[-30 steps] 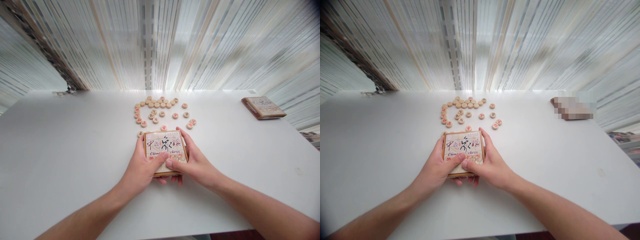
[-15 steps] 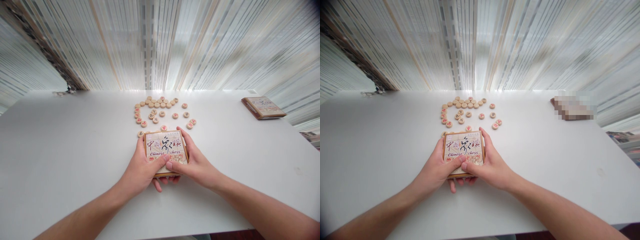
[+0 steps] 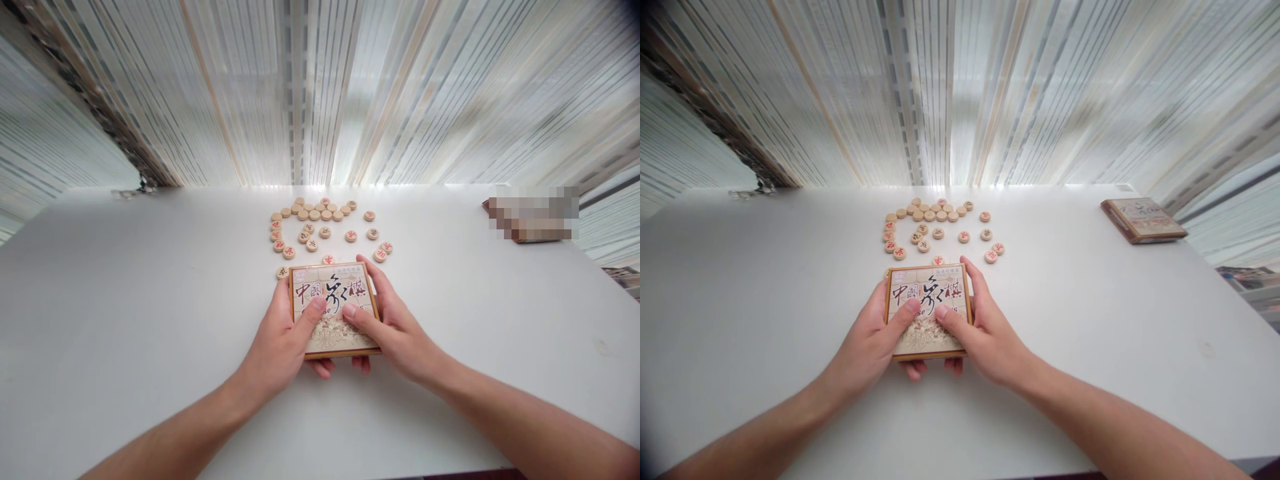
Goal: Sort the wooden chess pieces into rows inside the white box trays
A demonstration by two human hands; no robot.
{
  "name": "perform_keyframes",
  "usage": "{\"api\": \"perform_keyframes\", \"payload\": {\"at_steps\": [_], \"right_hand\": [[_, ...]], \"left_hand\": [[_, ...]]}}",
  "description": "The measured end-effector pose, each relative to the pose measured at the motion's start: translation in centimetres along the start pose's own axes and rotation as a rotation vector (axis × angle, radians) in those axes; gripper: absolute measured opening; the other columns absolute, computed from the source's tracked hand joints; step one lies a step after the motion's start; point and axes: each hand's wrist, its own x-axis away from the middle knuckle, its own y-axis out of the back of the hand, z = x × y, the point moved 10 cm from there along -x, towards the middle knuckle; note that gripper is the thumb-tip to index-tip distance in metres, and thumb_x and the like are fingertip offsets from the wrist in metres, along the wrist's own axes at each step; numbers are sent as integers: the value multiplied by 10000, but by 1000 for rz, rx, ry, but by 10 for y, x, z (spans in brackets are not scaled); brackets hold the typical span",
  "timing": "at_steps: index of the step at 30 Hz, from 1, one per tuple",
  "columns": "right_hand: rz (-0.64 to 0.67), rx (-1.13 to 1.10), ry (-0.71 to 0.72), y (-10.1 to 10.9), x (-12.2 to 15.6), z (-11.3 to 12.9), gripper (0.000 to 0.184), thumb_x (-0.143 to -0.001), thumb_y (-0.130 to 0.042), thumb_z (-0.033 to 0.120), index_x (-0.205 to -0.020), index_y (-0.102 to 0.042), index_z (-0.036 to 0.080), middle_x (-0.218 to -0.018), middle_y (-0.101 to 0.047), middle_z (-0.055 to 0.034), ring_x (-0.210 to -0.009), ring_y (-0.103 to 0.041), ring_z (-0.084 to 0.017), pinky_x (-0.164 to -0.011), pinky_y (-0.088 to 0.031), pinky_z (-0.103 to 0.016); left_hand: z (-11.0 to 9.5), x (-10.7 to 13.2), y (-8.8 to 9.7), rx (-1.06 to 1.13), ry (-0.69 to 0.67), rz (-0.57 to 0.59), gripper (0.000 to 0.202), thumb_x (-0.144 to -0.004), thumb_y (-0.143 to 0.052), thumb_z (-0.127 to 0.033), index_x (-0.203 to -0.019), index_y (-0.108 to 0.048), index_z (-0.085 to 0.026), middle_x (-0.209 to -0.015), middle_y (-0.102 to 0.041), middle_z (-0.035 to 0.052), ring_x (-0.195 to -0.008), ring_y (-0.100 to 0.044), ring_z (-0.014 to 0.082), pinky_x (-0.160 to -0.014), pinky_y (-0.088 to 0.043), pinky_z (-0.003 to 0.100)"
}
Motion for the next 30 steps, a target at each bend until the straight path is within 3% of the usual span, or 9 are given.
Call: {"api": "perform_keyframes", "payload": {"at_steps": [3, 5, 9, 13, 16, 18, 21, 26, 30], "right_hand": [[13, -2, -16, -3, 1, -2, 1068, -999, -757, 460, -1700, 48, 422, -1076, -752, -70, -510, -682, -149, -378, -558, -258], [29, -28, -7, -6, 1, -2, 1030, -999, -759, 461, -1692, 2, 424, -1148, -756, -91, -574, -721, -170, -404, -566, -257], [-2, -110, 24, 0, -2, -3, 902, -967, -804, 436, -1632, -201, 349, -1257, -750, -119, -860, -797, -247, -639, -677, -347], [-85, -170, 10, 10, -5, -7, 834, -952, -812, 462, -1585, -279, 351, -1238, -764, -105, -997, -799, -299, -799, -696, -468], [-106, -165, 32, 10, -5, -4, 780, -942, -819, 469, -1544, -339, 346, -1214, -773, -94, -1036, -796, -308, -850, -686, -497], [-104, -155, 45, 9, -5, -3, 719, -933, -826, 478, -1480, -385, 323, -1189, -780, -87, -1042, -796, -306, -861, -681, -491], [-94, -143, 55, 6, -5, -2, 641, -933, -825, 486, -1393, -416, 309, -1156, -787, -72, -1038, -797, -299, -867, -673, -475], [-68, -149, 62, 4, -5, -2, 577, -943, -804, 470, -1349, -430, 303, -1190, -785, -70, -1075, -786, -294, -874, -657, -448], [-108, -101, 76, 9, -3, 7, 697, -905, -823, 448, -1446, -409, 301, -1221, -780, -76, -1034, -791, -285, -874, -642, -438]], "left_hand": [[-1, -3, 6, 73, -25, -39, 501, -1027, -645, -568, -1384, -490, -252, -1234, -751, 135, -666, -800, 227, -437, -641, 299], [1, -4, 8, 108, -5, -59, 514, -1020, -653, -564, -1405, -500, -258, -1235, -750, 138, -694, -804, 247, -424, -629, 298], [5, -3, 8, 78, 28, -77, 598, -990, -690, -573, -1479, -479, -300, -1263, -735, 137, -777, -810, 289, -402, -612, 293], [9, 1, 5, 63, 36, -74, 713, -994, -681, -574, -1595, -360, -368, -1397, -677, 150, -883, -808, 319, -438, -636, 318], [7, 1, 11, 72, -35, -121, 745, -1027, -670, -488, -1652, -269, -427, -1476, -642, 118, -1061, -783, 302, -684, -701, 367], [5, 1, 15, 67, -84, -136, 668, -1051, -641, -456, -1638, -324, -425, -1448, -665, 94, -1142, -758, 282, -862, -682, 400], [8, -2, 16, 66, -82, -132, 528, -1058, -610, -514, -1540, -447, -372, -1327, -727, 88, -1095, -766, 275, -896, -657, 417], [5, -1, 13, 104, -87, -120, 514, -1017, -651, -562, -1437, -455, -341, -1248, -753, 73, -1018, -775, 260, -828, -648, 385], [1, 1, 11, 91, -85, -162, 495, -1000, -653, -593, -1380, -464, -337, -1197, -767, 56, -998, -779, 254, -821, -646, 381]]}}
